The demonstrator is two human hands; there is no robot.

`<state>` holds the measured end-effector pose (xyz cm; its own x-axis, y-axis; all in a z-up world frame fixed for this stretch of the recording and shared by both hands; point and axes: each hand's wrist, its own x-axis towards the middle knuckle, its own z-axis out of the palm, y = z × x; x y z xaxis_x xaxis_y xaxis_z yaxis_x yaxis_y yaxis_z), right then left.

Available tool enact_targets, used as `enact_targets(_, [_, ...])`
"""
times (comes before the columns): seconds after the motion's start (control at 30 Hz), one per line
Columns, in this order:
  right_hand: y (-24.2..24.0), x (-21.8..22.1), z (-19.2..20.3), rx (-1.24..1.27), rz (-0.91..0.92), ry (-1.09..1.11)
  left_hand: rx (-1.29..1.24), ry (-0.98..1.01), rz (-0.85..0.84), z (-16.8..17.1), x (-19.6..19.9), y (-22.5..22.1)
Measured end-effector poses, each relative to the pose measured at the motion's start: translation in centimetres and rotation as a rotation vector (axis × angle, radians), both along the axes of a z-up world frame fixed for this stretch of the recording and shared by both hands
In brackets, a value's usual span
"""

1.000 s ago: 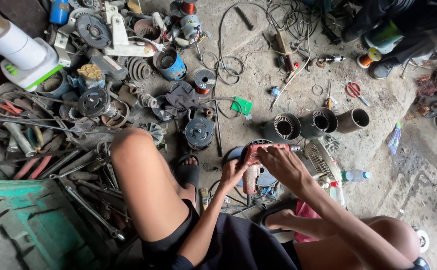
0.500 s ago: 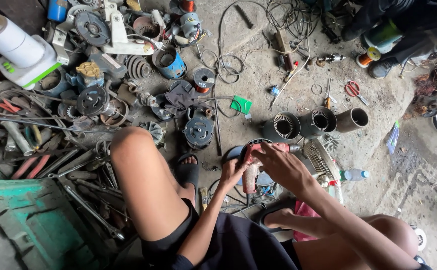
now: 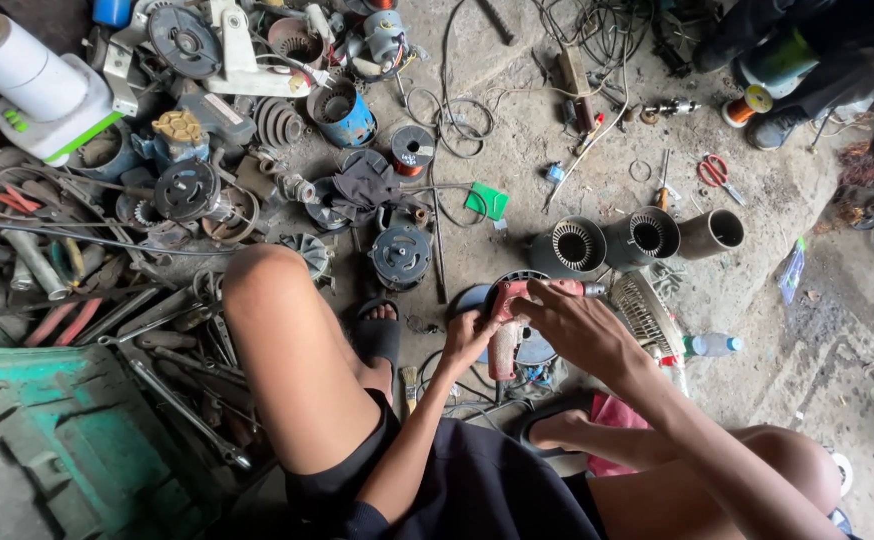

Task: Disassembling a red power drill to access internal components in a repair shop environment.

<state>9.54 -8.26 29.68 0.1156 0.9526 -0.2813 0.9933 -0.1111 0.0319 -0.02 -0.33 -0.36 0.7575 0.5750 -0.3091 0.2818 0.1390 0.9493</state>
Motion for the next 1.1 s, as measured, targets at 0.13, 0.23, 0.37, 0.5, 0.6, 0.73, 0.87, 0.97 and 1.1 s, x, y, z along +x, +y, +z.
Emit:
enact_targets(0.13, [-1.1,-0.2,-0.9,-0.033,-0.085,-0.144,-0.009,0.009,-0.022,0.2,-0.1,0.0])
enact_targets(0.23, [-0.6,0.4,-1.3,0.043,-0.094,-0.260,0.000,0.009,-0.007,-0.3,0.2,0.2])
enact_targets(0.37, [-1.1,0.0,-1.2,0.010,-0.096,-0.116,-0.020,0.004,-0.004,-0.7,0.0,0.0])
enact_targets(0.5, [-2.1,2.6,-4.3,0.017,-0.130,-0.058,-0.008,0.000,-0.017,-0.8,0.4,0.4])
enact_targets(0.6, [-0.2,0.1,1.0,0.027,0.022,0.024,-0.008,0.003,-0.010,0.0,-0.2,0.0])
enact_targets(0.73, [-1.1,0.6,-0.7,0.068,-0.059,0.001,-0.017,0.008,-0.015,-0.6,0.1,0.2])
enact_targets(0.87, [-0.7,1.1,-0.4,0.021,-0.034,-0.048,-0.015,0.020,-0.012,-0.3,0.0,0.2])
enact_targets(0.97, [-0.5,1.1,0.0,-0.030,-0.038,0.042,-0.015,0.029,-0.011,-2.5,0.1,0.1])
enact_targets(1.1, [-1.1,2.3,-3.4,-0.053,-0.076,0.029,-0.007,0.038,-0.020,-4.1,0.5,0.1])
